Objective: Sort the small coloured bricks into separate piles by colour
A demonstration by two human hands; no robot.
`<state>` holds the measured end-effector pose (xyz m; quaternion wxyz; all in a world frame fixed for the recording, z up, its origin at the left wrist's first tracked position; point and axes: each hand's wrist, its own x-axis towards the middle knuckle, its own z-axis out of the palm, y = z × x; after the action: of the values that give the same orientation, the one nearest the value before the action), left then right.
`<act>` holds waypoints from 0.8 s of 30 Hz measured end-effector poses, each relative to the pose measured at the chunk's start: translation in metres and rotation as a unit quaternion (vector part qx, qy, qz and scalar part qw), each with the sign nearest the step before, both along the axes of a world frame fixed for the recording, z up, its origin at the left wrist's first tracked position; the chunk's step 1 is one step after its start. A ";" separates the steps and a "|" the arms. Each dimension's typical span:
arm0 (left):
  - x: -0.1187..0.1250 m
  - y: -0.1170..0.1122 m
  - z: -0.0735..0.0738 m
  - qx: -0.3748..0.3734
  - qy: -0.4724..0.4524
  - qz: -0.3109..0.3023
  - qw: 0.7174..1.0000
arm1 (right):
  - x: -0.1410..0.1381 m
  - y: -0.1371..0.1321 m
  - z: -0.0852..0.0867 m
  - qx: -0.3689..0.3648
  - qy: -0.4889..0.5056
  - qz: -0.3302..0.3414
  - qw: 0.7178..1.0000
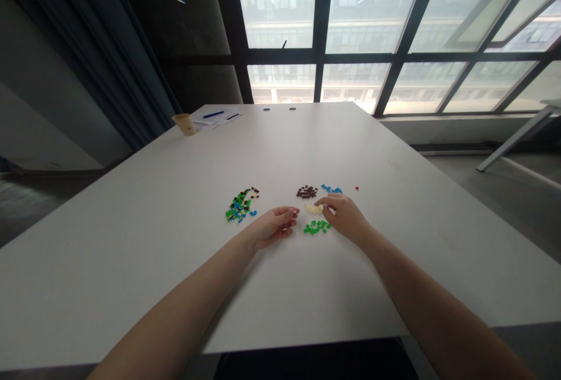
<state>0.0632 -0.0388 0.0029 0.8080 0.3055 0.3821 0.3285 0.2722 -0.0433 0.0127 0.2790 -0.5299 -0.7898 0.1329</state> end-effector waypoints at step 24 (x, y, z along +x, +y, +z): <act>0.002 -0.001 -0.004 0.026 0.010 -0.066 0.997 | -0.029 -0.019 -0.003 0.161 0.032 0.106 0.981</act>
<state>0.0647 -0.0401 -0.0012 0.8155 0.3547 0.3607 0.2810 0.2430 -0.0625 0.0093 0.3702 -0.3864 -0.8433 0.0495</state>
